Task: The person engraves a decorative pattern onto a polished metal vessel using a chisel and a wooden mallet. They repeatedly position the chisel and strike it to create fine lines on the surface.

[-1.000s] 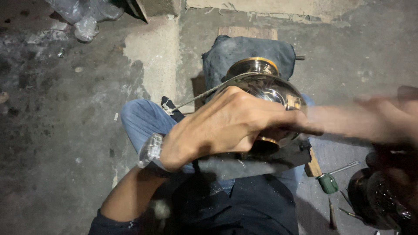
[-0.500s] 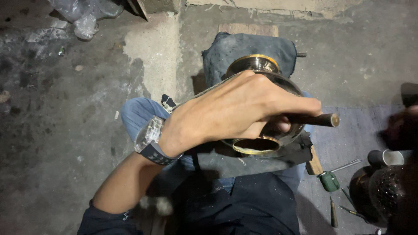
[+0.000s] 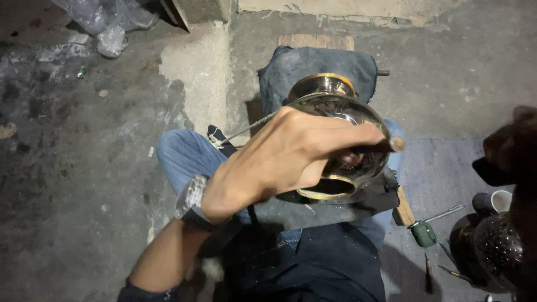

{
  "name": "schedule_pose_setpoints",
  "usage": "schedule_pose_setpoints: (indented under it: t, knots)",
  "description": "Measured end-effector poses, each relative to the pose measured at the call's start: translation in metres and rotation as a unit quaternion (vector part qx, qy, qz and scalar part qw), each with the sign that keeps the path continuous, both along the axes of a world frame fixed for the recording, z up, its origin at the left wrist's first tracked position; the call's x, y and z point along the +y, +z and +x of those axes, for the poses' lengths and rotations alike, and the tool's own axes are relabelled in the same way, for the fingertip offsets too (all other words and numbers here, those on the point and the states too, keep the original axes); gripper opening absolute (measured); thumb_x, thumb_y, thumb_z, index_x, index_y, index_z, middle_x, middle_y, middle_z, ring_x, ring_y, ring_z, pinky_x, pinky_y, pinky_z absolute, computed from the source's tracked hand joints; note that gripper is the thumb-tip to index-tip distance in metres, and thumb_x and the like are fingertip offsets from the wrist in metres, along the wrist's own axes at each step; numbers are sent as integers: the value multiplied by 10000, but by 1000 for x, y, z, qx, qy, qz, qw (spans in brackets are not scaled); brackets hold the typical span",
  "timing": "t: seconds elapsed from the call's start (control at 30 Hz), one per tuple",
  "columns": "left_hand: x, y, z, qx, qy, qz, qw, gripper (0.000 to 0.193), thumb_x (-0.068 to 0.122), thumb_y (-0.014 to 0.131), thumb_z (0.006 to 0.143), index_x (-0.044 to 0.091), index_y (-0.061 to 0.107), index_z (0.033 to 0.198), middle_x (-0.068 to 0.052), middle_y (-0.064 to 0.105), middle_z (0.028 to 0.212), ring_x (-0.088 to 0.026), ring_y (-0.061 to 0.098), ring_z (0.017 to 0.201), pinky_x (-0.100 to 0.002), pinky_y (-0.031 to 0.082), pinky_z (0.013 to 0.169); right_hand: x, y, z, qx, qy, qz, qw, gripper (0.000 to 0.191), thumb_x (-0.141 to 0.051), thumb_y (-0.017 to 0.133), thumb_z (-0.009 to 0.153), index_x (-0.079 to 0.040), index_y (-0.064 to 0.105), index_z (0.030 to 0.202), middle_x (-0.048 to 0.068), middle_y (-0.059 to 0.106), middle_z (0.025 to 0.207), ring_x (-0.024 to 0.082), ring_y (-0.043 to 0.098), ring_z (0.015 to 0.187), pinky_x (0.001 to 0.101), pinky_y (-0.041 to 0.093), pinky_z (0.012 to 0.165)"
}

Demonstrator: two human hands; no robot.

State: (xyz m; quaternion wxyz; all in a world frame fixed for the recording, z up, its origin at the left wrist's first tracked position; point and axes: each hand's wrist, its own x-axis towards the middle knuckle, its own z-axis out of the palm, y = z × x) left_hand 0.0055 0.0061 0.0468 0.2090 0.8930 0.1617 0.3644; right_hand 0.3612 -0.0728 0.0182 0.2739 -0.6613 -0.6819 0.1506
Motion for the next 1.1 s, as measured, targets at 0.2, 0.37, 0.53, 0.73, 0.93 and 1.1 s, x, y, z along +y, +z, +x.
schedule_pose_setpoints:
  t: [0.2, 0.37, 0.53, 0.73, 0.93, 1.1]
  knots:
    - [-6, -22, -1, -46, 40, 13, 998, 267, 138, 674, 1026, 80, 647, 1285, -115, 765, 1115, -204, 796, 942, -343, 649, 872, 36, 32, -17, -176, 97, 29, 979, 509, -175, 563, 1003, -159, 497, 1508, 75, 684, 887, 152, 650, 709, 311, 561, 678]
    - [-27, -29, -1, -127, 126, -20, 984, 266, -5, 674, 949, 2, 675, 1215, -142, 775, 1069, -206, 793, 857, -280, 671, 753, 59, 78, -43, -447, 142, 31, 882, 580, -266, 595, 980, -286, 452, 1542, 2, 672, 856, 111, 620, 698, 277, 558, 662]
    - [-58, -42, 17, -372, 140, -196, 897, 237, -38, 679, 998, -27, 664, 1234, -123, 755, 1104, -249, 778, 937, -293, 669, 818, 59, 124, -106, -466, 207, 89, 856, 687, -252, 663, 895, -365, 460, 1542, -15, 628, 845, 106, 587, 721, 297, 553, 703]
    - [-72, -61, 33, -194, 540, 205, 793, 334, 86, 758, 828, -103, 595, 1049, -227, 686, 939, -381, 715, 840, -507, 576, 815, 47, 161, -154, -596, 283, 199, 725, 826, -196, 636, 880, -458, 240, 1556, -30, 615, 833, 122, 567, 685, 306, 528, 699]
    - [-80, -59, 34, -274, 365, -85, 886, 125, -16, 728, 996, 44, 655, 1076, -76, 805, 1042, -164, 820, 946, -276, 642, 845, 48, 155, -143, -685, 259, 254, 632, 799, -238, 554, 923, -447, 177, 1595, -7, 670, 917, 107, 593, 707, 290, 547, 723]
    - [-80, -53, 37, -322, 352, -74, 876, 230, -32, 715, 980, -36, 599, 1178, -85, 786, 1000, -160, 798, 916, -265, 636, 845, 47, 158, -156, -663, 260, 242, 659, 880, -170, 643, 894, -487, 219, 1597, -25, 704, 942, 108, 639, 745, 315, 587, 771]
